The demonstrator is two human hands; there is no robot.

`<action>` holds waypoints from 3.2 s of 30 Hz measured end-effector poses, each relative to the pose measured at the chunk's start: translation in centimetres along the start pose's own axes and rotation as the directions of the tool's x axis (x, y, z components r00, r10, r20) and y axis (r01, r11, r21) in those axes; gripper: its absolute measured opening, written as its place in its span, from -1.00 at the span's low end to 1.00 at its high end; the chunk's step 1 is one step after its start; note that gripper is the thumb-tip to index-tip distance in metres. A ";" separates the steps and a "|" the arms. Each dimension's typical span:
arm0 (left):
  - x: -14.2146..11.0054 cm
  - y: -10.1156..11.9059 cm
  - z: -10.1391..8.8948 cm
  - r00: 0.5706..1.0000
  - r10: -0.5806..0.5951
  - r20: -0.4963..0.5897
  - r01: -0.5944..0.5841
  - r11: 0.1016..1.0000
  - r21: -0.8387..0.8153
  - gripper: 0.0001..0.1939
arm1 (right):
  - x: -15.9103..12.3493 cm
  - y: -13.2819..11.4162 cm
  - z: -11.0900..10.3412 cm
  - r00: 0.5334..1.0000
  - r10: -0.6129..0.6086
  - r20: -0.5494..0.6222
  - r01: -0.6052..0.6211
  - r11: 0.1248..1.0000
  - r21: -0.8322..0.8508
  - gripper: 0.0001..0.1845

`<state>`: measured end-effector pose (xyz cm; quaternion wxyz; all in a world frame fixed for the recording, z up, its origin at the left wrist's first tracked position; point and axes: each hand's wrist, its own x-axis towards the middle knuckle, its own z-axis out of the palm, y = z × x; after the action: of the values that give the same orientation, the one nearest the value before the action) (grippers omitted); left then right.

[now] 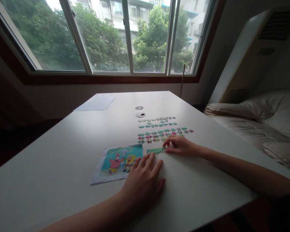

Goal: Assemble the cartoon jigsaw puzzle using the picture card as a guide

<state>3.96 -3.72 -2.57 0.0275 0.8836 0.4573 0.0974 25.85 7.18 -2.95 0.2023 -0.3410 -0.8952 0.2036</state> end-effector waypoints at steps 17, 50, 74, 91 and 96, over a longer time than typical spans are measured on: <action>0.1 0.2 -0.3 1.000 -0.013 0.020 0.013 1.000 0.000 -0.55 | -0.1 -0.9 0.7 0.997 -0.017 -0.079 0.017 1.000 -0.004 -0.84; 0.0 -0.1 -0.3 0.998 -0.010 0.063 0.011 1.000 -0.029 -0.53 | 16.0 5.9 -1.5 0.996 0.079 0.032 -0.072 0.982 -0.174 -0.77; -0.2 -0.2 -0.1 1.000 -0.014 0.022 0.015 1.000 -0.023 -0.55 | 8.0 1.3 -3.5 0.999 0.004 0.032 -0.006 0.998 0.066 -0.77; -0.2 -0.1 -0.2 1.000 -0.006 0.029 0.006 1.000 -0.009 -0.56 | -0.4 0.5 -2.0 0.946 0.325 0.006 -0.324 0.943 0.081 -0.77; -0.2 -0.1 -0.2 1.000 -0.006 0.021 0.006 1.000 -0.009 -0.56 | -0.7 0.3 -3.1 0.969 0.248 0.009 -0.248 0.969 0.015 -0.78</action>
<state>3.75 -3.80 -2.39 0.0366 0.8831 0.4591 0.0900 28.07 7.59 -0.64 0.1748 -0.4476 -0.8447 0.2357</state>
